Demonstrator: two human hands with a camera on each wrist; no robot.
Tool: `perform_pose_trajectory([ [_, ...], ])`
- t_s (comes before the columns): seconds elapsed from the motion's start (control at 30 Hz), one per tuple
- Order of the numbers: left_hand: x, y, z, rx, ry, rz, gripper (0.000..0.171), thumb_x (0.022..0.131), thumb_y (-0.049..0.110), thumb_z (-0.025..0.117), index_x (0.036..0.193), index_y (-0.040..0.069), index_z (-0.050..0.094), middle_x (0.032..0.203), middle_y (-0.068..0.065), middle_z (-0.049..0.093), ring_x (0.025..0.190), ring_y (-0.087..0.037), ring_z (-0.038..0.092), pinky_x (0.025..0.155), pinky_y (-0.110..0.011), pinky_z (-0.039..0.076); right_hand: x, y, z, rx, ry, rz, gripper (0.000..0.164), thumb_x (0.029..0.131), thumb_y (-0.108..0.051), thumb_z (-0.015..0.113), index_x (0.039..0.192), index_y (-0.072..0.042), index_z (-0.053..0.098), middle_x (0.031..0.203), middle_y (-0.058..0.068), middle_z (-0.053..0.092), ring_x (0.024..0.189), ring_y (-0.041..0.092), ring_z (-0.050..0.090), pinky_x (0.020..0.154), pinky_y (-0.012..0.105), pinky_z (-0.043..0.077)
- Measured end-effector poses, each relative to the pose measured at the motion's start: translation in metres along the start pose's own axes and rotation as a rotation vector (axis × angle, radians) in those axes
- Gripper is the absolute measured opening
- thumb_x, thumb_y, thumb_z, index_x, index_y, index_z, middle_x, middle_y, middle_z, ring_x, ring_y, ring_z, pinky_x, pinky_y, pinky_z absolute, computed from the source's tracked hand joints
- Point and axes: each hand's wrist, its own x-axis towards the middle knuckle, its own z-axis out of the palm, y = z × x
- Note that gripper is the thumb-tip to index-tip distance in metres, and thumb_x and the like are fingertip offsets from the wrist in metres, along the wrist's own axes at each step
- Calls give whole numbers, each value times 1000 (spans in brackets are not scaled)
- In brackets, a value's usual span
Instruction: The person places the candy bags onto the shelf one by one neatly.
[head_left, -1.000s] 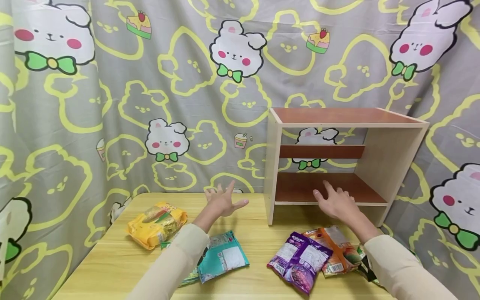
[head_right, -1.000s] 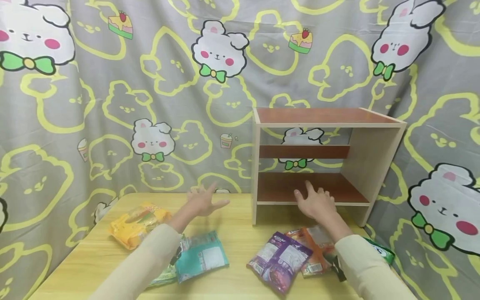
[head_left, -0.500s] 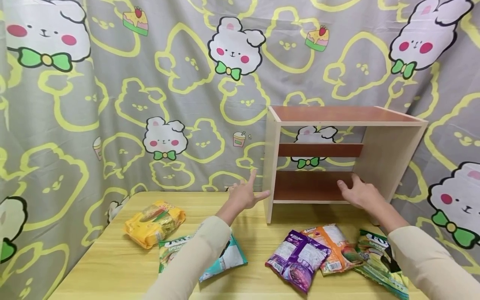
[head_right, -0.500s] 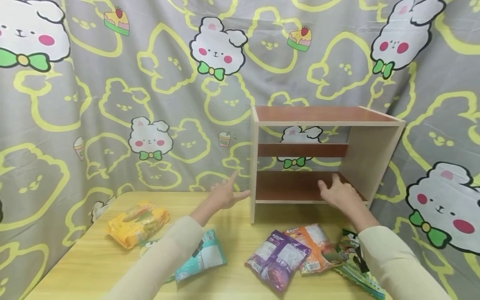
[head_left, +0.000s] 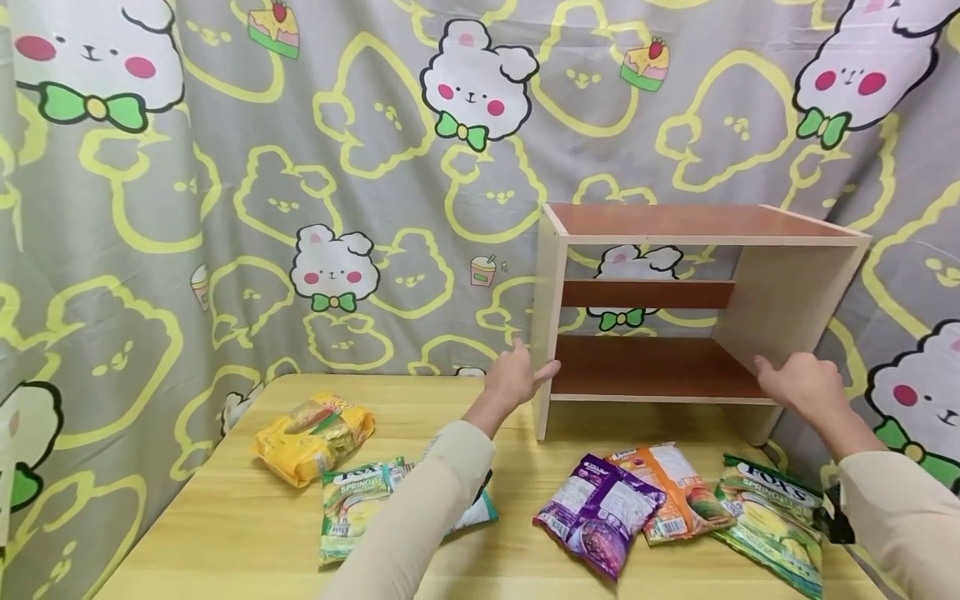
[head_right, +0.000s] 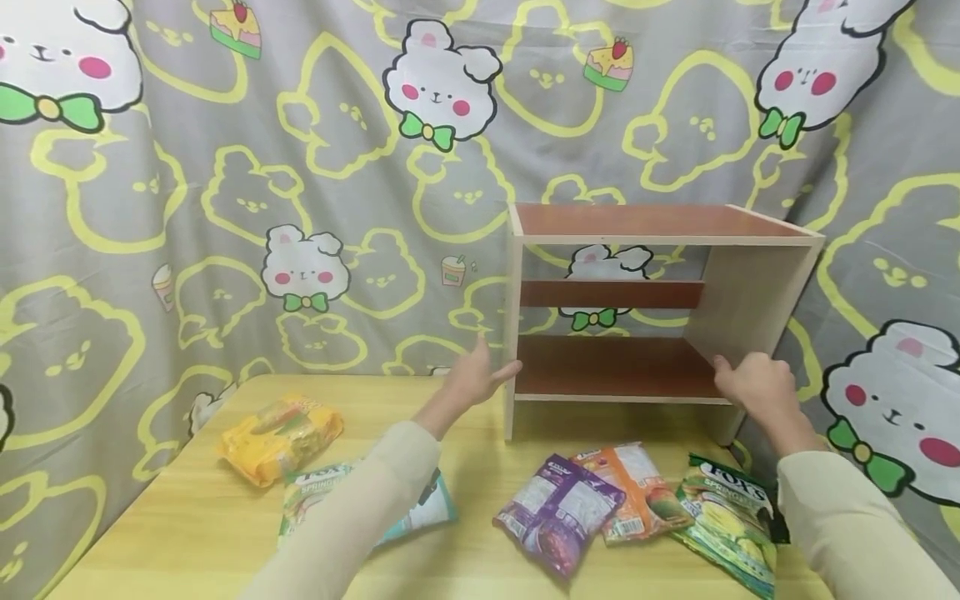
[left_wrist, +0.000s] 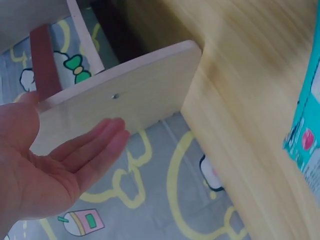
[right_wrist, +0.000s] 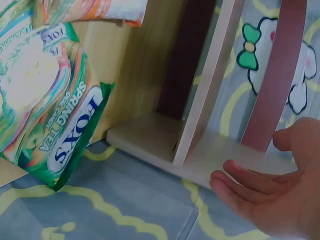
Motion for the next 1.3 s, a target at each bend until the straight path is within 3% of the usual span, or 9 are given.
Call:
perform_pose_trajectory([
  [0.1,1,4,4,-8,38,-3,87,88,65,49,146,2,32,122,-20,60,106,-33,61,79,-41,54,2,10,-1,11,6,36,72,95,-52,37,80,15,57,85,38,52,78,47,49,52,42,43],
  [0.2,0,8,9,-43,66,3,78,89,60,53,144,7,36,118,-19,63,101,-33,63,71,-39,55,3,18,0,53,27,69,80,94,-52,39,103,27,47,106,47,42,94,57,41,60,51,44],
  [0.33,0,13,16,-105,83,11,69,89,53,58,143,14,38,105,-18,65,92,-32,64,63,-38,53,7,24,4,117,40,119,86,93,-52,41,119,30,31,114,47,35,102,61,32,68,58,42],
  [0.47,1,14,22,-153,107,5,61,90,45,61,141,21,38,92,-17,65,83,-31,64,58,-37,50,11,29,8,155,120,105,70,92,-43,44,105,25,40,105,43,41,95,58,36,64,54,40],
  [0.63,2,11,28,-190,126,-3,58,90,38,63,140,22,37,89,-17,65,78,-29,64,57,-36,50,18,35,14,182,199,61,53,91,-36,44,90,18,46,97,40,47,90,57,39,68,57,36],
  [0.83,1,8,34,-230,121,-25,51,91,35,62,135,21,40,91,-19,64,80,-30,63,58,-35,51,24,42,27,221,177,48,55,89,-31,45,104,22,43,105,43,44,95,57,37,83,64,27],
  [0.97,-1,8,37,-233,111,-33,43,91,33,61,126,11,48,100,-22,65,89,-32,64,65,-37,53,26,47,37,245,141,81,49,86,-25,44,105,20,44,107,42,45,96,55,39,94,68,20],
  [1.1,-4,6,43,-243,84,-55,36,91,33,61,113,6,55,102,-21,65,88,-30,64,66,-36,53,27,49,46,259,123,121,48,85,-24,44,103,20,46,104,41,48,95,51,42,95,65,19],
  [1.3,-3,1,55,-243,77,-61,29,92,35,60,100,7,62,94,-17,66,83,-28,64,67,-36,53,25,48,52,279,127,137,45,85,-21,45,103,21,49,100,40,50,94,51,43,97,64,20],
])
